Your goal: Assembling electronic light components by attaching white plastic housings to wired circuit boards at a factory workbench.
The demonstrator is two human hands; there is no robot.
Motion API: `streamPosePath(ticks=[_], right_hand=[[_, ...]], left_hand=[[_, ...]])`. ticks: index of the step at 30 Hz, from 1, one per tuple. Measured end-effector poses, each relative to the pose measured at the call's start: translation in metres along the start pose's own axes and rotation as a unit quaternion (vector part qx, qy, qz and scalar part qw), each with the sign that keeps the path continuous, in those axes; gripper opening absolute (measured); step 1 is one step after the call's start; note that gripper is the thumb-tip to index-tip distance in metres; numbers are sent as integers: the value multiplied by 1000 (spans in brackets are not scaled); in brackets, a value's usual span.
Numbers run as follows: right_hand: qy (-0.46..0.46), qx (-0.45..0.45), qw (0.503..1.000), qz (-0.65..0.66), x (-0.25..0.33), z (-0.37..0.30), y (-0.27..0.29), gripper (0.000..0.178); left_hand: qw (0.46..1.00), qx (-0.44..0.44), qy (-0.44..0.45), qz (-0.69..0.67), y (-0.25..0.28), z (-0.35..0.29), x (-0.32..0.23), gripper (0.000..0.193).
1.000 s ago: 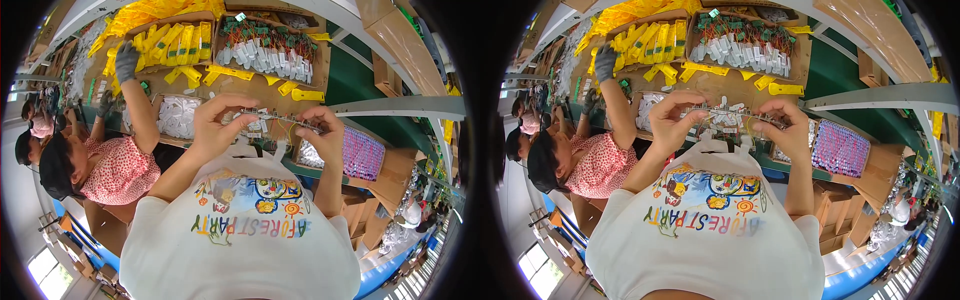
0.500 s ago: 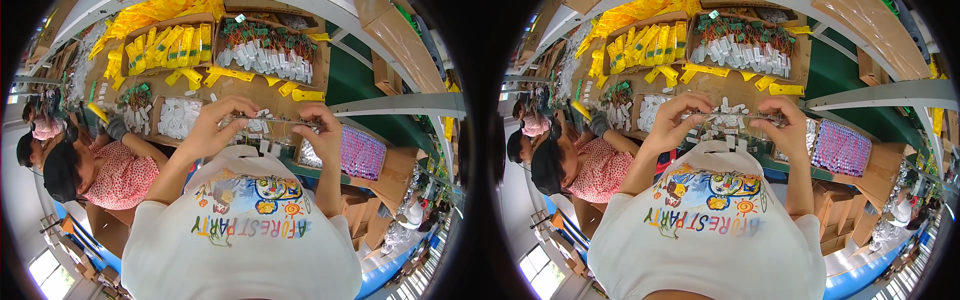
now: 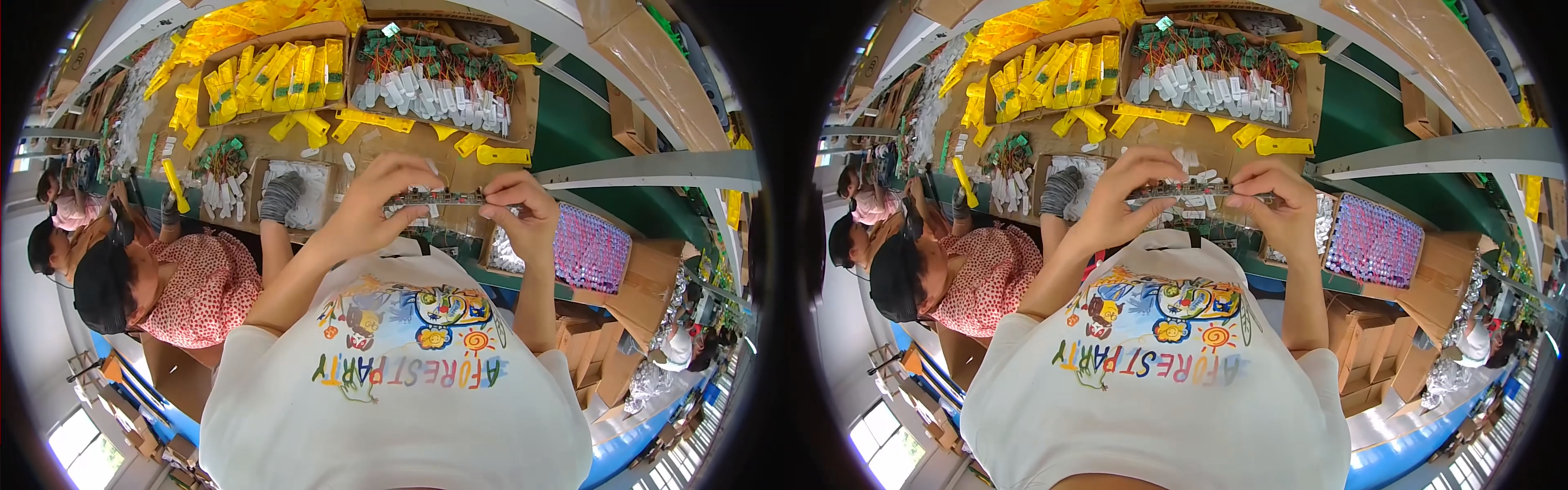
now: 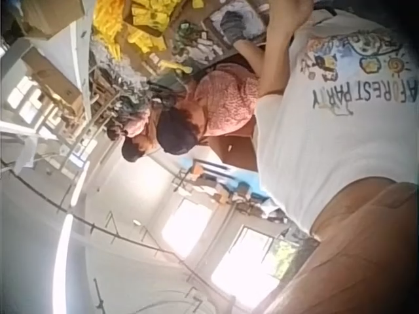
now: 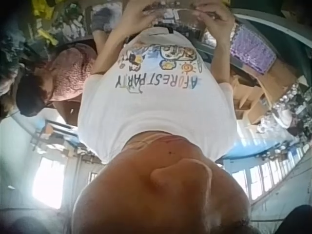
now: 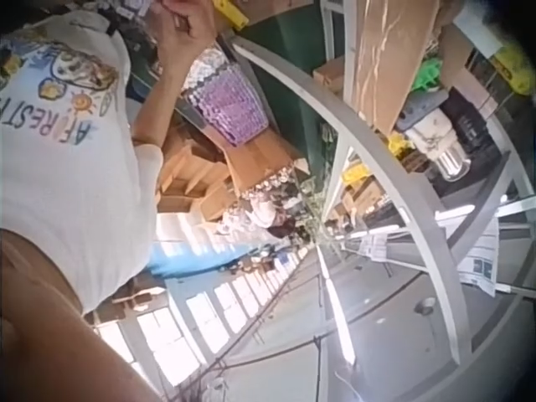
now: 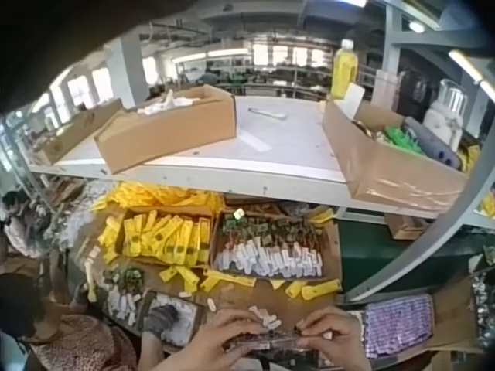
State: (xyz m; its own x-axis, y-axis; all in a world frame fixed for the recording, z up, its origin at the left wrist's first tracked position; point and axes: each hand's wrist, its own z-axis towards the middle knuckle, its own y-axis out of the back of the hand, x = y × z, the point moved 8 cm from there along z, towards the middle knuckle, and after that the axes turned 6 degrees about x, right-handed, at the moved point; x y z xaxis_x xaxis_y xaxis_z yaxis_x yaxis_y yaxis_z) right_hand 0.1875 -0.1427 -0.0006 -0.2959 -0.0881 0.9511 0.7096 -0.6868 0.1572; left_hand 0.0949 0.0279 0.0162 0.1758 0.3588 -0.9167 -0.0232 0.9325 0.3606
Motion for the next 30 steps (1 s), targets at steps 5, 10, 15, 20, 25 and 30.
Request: streamPosePath(ticks=[5,10,15,20,25,30], right_hand=[[-72,3,997,-11,1,6,-3,25],[-62,141,988,13,-9,5,-28,22],[-225,47,963,141,-43,-7,-26,15],[-261,-15,959,106,-55,-7,-41,16],[-137,-55,987,-68,-33,-3,-84,23],[-168,-20,983,-72,-30,2,-77,18]], left_hand=[[995,-1,-89,51,-3,-2,5,22],[994,10,-92,52,-1,-4,3,26],[952,28,72,-298,-11,-7,31,24],[960,-26,51,-275,-29,-7,58,16],[973,-163,80,-142,-19,-12,72,14],[945,-164,92,-267,-8,-13,103,16]])
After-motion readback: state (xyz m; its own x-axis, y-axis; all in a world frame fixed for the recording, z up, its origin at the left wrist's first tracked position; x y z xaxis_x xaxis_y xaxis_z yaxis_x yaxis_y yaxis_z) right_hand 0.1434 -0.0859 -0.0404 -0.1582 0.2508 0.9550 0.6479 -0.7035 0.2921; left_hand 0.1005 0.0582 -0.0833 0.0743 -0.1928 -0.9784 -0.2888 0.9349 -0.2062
